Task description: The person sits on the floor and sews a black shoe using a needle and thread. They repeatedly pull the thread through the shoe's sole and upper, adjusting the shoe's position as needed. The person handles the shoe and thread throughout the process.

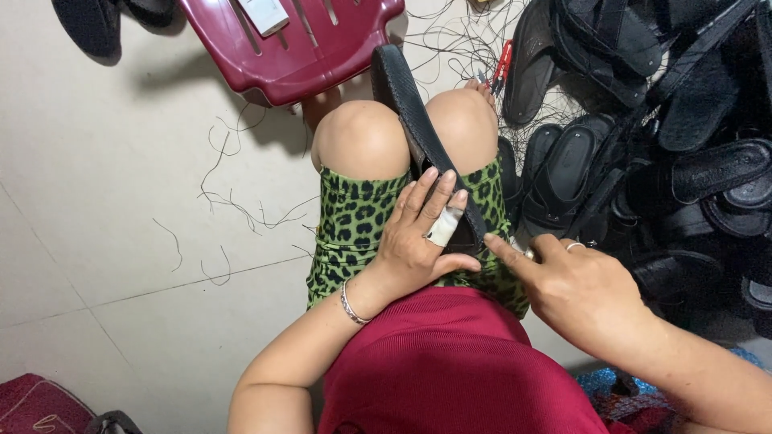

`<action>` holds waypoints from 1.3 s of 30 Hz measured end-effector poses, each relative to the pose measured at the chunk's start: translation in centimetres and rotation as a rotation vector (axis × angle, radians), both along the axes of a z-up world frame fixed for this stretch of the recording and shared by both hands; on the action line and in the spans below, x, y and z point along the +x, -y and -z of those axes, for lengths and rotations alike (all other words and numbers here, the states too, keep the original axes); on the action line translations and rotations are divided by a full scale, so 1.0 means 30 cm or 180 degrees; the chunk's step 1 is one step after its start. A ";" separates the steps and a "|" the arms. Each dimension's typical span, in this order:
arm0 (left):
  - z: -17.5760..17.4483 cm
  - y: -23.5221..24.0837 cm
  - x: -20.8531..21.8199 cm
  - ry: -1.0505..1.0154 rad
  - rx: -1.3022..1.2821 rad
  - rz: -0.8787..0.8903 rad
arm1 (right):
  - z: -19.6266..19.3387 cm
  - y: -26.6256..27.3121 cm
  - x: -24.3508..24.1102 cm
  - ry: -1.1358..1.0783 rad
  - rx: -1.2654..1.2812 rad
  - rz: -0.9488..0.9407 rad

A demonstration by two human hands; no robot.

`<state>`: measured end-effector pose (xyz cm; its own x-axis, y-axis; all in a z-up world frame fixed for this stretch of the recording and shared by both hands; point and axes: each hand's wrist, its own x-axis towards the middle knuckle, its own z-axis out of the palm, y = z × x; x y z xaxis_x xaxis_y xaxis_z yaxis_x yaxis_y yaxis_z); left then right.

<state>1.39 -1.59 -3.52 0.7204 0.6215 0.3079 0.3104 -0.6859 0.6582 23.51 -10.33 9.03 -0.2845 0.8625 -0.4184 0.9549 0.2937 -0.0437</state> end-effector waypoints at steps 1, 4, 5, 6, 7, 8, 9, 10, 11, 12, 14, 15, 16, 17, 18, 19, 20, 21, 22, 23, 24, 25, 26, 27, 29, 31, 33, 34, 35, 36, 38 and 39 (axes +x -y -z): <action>0.004 0.000 0.002 0.0016 0.0095 -0.0010 | 0.002 -0.003 0.000 0.0060 -0.0114 -0.0061; 0.020 0.008 0.003 0.0035 0.0178 -0.0012 | 0.010 -0.017 0.002 0.0045 -0.0164 -0.0212; 0.026 0.012 0.002 0.0040 0.0182 0.0003 | 0.013 -0.024 0.002 -0.0031 -0.0086 -0.0293; 0.029 0.011 0.000 0.0044 0.0175 -0.0010 | 0.030 -0.031 0.011 -0.0026 -0.0094 -0.0306; 0.032 0.012 -0.001 0.0029 0.0207 0.0012 | 0.046 -0.037 0.020 -0.0258 -0.0281 -0.0204; 0.036 0.010 -0.001 0.0017 0.0246 0.0040 | 0.063 -0.043 0.029 -0.0485 -0.0463 -0.0094; 0.041 0.009 0.011 0.0026 0.0244 0.0033 | 0.064 -0.059 0.016 -0.0475 -0.0465 -0.0101; 0.045 0.007 0.021 0.0272 0.0270 -0.0090 | 0.065 -0.075 0.003 -0.0649 -0.0167 -0.0116; 0.048 0.007 0.033 0.0517 0.0294 -0.0215 | 0.066 -0.089 -0.008 -0.0822 0.0132 -0.0129; 0.045 0.001 0.030 0.0525 0.0297 -0.0199 | 0.077 -0.097 -0.021 -0.0814 0.0138 -0.0114; 0.035 -0.011 0.029 0.0583 0.0237 -0.0158 | 0.098 -0.114 -0.042 -0.0700 0.0250 -0.0294; 0.025 -0.010 0.029 0.0590 0.0249 -0.0141 | 0.089 -0.115 -0.044 -0.0693 0.0265 -0.0280; 0.015 -0.010 0.027 0.0649 0.0229 -0.0159 | 0.081 -0.119 -0.048 -0.0910 0.0244 -0.0167; 0.004 -0.011 0.022 0.0709 0.0210 -0.0176 | 0.072 -0.124 -0.054 -0.1128 0.0223 -0.0056; 0.043 0.036 0.017 0.0718 0.0238 -0.0183 | 0.068 -0.115 -0.043 -0.1119 0.0248 -0.0072; 0.083 0.081 0.013 0.1189 0.0718 -0.0414 | 0.066 -0.108 -0.031 -0.1231 0.0298 0.0096; 0.121 0.132 0.000 0.1640 0.1183 -0.0630 | 0.064 -0.095 -0.026 -0.1361 0.0332 0.0279; 0.076 0.115 0.005 0.1631 0.1194 -0.0624 | 0.070 -0.093 -0.019 -0.1372 0.0343 0.0278; 0.029 0.109 0.008 0.1476 0.1242 -0.0573 | 0.075 -0.087 -0.012 -0.1413 0.0357 0.0311; -0.019 0.102 0.013 0.1321 0.1288 -0.0523 | 0.080 -0.081 -0.005 -0.1453 0.0372 0.0345; -0.002 0.096 -0.004 0.1322 0.1302 -0.0515 | 0.084 -0.080 -0.007 -0.1456 0.0387 0.0345; 0.014 0.088 -0.020 0.1199 0.1147 -0.0317 | 0.086 -0.080 -0.008 -0.1369 0.0445 0.0276; 0.031 0.079 -0.033 0.1089 0.0987 -0.0101 | 0.088 -0.076 -0.009 -0.1269 0.0507 0.0227; -0.035 0.055 -0.036 0.1102 0.0997 -0.0076 | 0.085 -0.084 -0.011 -0.1259 0.0527 0.0247; -0.169 0.030 -0.049 0.1512 -0.1941 0.0333 | 0.079 -0.089 -0.018 -0.1214 0.0607 0.0145; -0.202 0.023 -0.069 0.1914 -0.3310 0.0465 | 0.054 -0.099 -0.027 -0.1323 0.0432 0.0280; -0.189 0.023 -0.071 0.2296 -0.4679 0.0594 | 0.051 -0.099 -0.037 -0.1423 0.0264 0.0414; -0.159 0.025 -0.059 0.2114 -0.4491 0.0214 | 0.060 -0.093 -0.038 -0.1485 0.0278 0.0498; -0.131 0.028 -0.046 0.1930 -0.4292 -0.0158 | 0.069 -0.087 -0.039 -0.1546 0.0291 0.0582; -0.125 0.034 -0.050 0.1927 -0.4289 -0.0157 | 0.069 -0.081 -0.043 -0.1548 0.0294 0.0583; -0.115 0.047 -0.061 0.0745 -0.3199 -0.0421 | 0.070 -0.066 -0.053 -0.1599 0.0454 0.0598; -0.134 0.040 -0.051 0.0736 -0.3201 -0.0421 | 0.075 -0.052 -0.044 -0.1607 0.0451 0.0603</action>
<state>-0.14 -2.78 0.49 0.6171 0.7375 -0.2745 0.1368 0.2430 0.9603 22.19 -8.77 6.77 -0.2540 0.9561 -0.1465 0.8624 0.1552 -0.4819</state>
